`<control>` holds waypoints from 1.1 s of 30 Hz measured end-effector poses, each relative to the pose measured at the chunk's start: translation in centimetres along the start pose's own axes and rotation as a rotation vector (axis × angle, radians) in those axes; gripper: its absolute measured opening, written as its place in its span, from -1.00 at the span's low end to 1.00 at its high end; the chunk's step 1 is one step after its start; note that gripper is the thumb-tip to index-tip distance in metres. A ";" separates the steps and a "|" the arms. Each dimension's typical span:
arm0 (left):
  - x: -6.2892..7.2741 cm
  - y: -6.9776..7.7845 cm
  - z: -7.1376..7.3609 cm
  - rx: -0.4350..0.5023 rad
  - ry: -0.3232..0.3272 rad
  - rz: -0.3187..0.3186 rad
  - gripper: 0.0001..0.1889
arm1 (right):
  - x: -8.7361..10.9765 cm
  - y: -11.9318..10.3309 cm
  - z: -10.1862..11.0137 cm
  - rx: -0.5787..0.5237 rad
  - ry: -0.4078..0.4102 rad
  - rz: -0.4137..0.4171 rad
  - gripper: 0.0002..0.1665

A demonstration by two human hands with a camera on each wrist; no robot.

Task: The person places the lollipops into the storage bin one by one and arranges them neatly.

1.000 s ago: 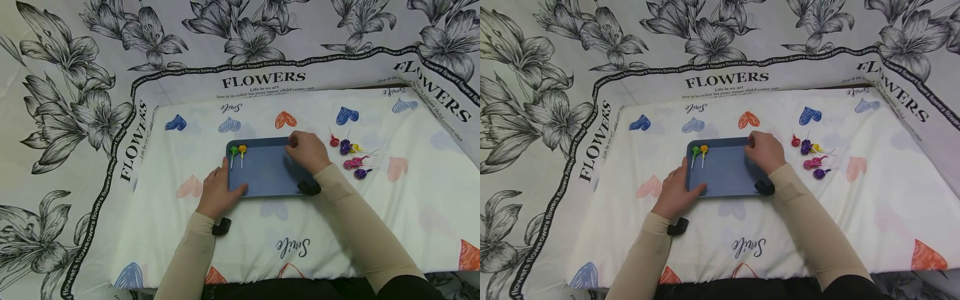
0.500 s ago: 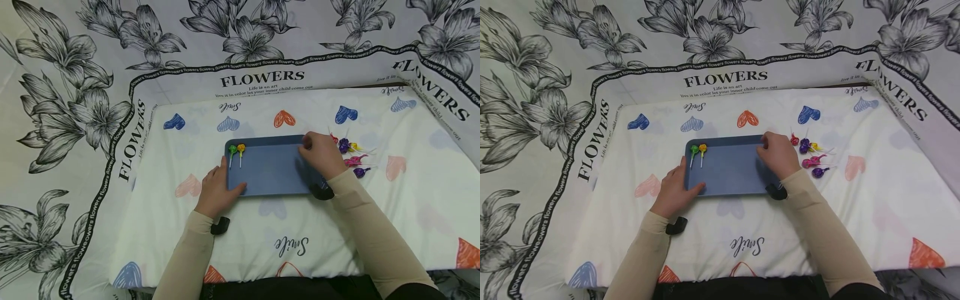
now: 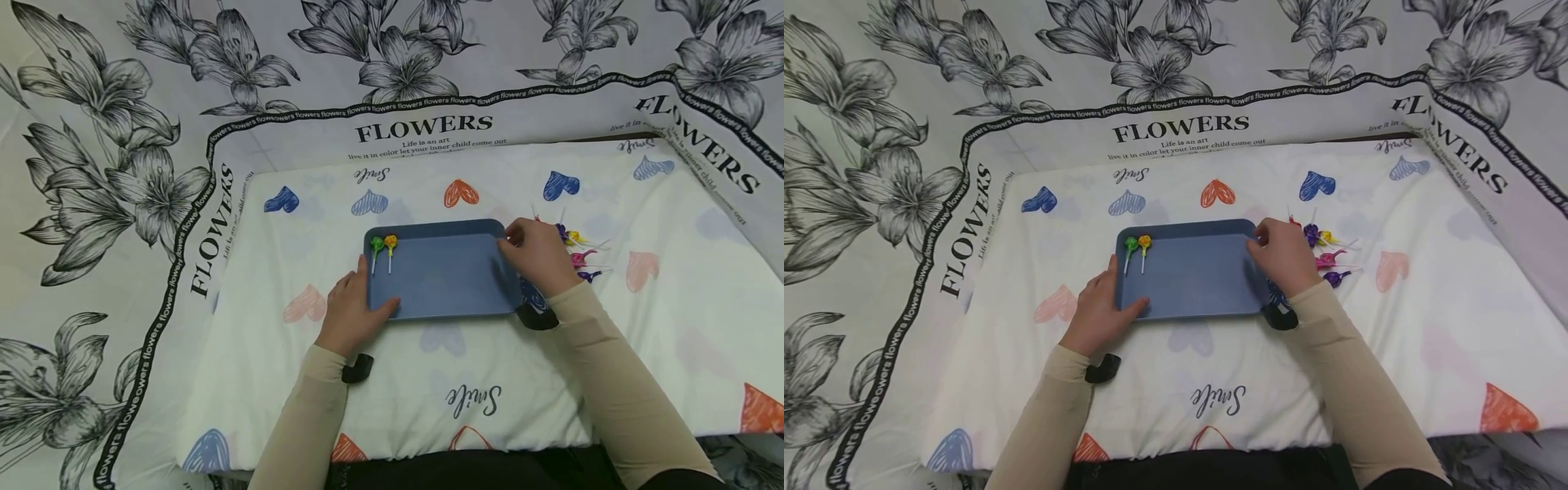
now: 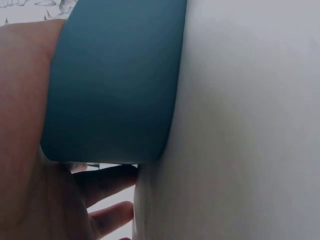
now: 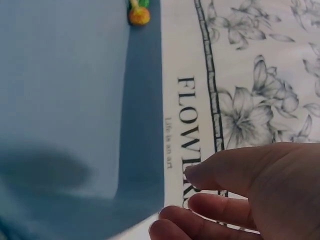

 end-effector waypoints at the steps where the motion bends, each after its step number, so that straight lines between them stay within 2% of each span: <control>1: 0.0 0.0 0.0 0.000 -0.003 -0.002 0.16 | 0.1 0.2 0.1 0.007 0.000 -0.006 -0.63; 5: -0.1 0.1 0.1 -0.005 -0.006 -0.010 0.15 | 0.5 1.2 0.4 0.029 0.004 -0.034 -0.60; 13: -0.3 0.1 0.1 0.001 0.004 -0.016 0.16 | 2.0 2.9 1.4 0.085 0.021 -0.038 -0.61; 19: -0.1 -0.1 -0.1 0.007 0.002 -0.004 0.17 | 2.5 4.3 1.8 0.133 -0.011 -0.082 -0.55; 27: -0.1 -0.4 -0.5 0.012 -0.011 -0.002 0.17 | 3.0 5.8 1.9 0.126 -0.066 -0.122 -0.54; 33: -0.2 -0.1 -0.2 0.009 -0.006 -0.011 0.15 | 3.4 7.0 2.1 0.147 -0.078 -0.154 -0.52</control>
Point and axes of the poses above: each hand's wrist, its own x-axis away from the middle knuckle, its own z-axis out of the back of the hand, y = z × x, the point moved 7 cm from there along -x, towards the middle knuckle, and after that the axes turned 5 degrees about -y, right-handed, at the moved point
